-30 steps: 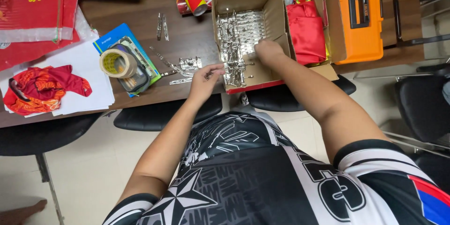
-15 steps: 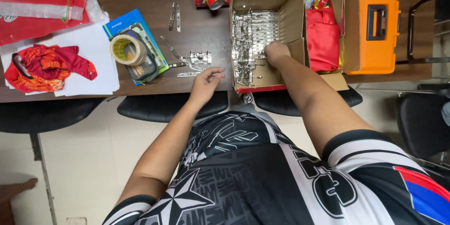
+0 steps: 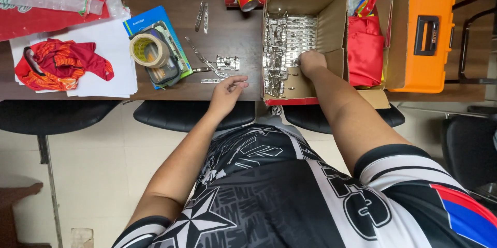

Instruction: The person opens an orange toolbox and then sorts numerous small metal hooks from a cardboard box onto a table. They pick up the hooks one by one, arrange them, and finally place a bundle of them into a red cloth pouch.

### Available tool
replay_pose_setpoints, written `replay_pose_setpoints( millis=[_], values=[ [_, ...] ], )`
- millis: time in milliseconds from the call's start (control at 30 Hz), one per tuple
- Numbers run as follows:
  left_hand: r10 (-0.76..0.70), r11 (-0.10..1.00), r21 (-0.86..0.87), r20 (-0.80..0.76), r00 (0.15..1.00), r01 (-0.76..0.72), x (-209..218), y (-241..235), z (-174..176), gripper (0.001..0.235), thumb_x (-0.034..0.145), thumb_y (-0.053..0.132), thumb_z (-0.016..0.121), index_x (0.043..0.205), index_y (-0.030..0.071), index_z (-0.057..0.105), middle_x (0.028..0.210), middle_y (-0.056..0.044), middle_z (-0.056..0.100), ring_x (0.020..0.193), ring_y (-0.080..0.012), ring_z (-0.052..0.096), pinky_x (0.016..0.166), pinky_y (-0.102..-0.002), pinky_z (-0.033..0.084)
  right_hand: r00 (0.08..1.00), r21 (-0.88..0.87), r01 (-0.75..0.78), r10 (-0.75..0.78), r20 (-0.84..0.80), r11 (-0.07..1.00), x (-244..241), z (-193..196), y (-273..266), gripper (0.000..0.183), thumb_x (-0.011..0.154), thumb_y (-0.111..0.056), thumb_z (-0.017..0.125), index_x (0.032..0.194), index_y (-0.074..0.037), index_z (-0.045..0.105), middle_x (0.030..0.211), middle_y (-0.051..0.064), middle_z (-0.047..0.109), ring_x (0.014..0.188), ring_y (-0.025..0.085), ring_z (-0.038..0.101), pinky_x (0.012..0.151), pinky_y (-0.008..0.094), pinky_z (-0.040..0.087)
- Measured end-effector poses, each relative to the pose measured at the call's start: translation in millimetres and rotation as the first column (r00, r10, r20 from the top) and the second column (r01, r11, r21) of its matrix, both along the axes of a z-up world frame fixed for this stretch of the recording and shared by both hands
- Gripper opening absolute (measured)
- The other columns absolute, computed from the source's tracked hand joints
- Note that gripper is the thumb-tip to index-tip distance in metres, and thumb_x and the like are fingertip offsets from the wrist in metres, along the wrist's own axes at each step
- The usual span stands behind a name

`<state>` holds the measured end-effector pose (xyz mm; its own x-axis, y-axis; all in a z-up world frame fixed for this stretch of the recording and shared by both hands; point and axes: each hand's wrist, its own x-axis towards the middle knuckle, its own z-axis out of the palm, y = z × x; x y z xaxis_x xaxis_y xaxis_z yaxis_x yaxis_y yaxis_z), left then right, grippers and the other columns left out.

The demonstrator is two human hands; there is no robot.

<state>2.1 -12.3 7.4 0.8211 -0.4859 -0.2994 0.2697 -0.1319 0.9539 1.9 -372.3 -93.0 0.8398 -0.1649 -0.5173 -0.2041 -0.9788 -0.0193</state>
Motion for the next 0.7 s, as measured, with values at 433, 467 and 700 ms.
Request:
replay_pose_setpoints(
  millis=[433,467,700],
  values=[
    [0.015,1.0,-0.004,0.003,1.0,-0.015,-0.7,3.3,-2.9,0.026,0.1,0.011,0.065,0.125,0.002,0.07,0.104,-0.004,0.076,0.088,-0.0057,0.064,0.08,-0.022,0.052,1.0,-0.049,0.03,-0.03,0.003,0.998,12.2,-6.6,-4.1,0.024,0.095,-0.007,0.06,0.113,-0.007,0.075,0.119,0.021,0.071,0.11,0.036,0.07,0.089,0.046,0.059],
    [0.015,1.0,-0.003,-0.004,1.0,-0.015,-2.5,6.8,-3.0,0.026,0.101,0.011,0.065,0.124,0.002,0.07,0.104,-0.004,0.076,0.087,-0.0059,0.064,0.08,-0.022,0.052,0.998,-0.058,0.056,-0.058,-0.025,0.997,13.7,-6.3,-1.6,0.024,0.095,-0.006,0.059,0.114,-0.006,0.074,0.119,0.021,0.071,0.109,0.037,0.071,0.087,0.046,0.059],
    [0.102,0.994,-0.032,0.022,0.995,-0.101,5.0,44.4,-17.8,0.026,0.1,0.01,0.065,0.124,0.002,0.07,0.106,-0.005,0.076,0.093,-0.0058,0.066,0.083,-0.022,0.052,0.913,0.111,0.233,-0.256,0.318,0.966,18.8,142.1,57.1,0.02,0.092,-0.021,0.07,0.103,-0.005,0.074,0.102,0.019,0.074,0.094,0.036,0.071,0.078,0.049,0.057]
  ],
)
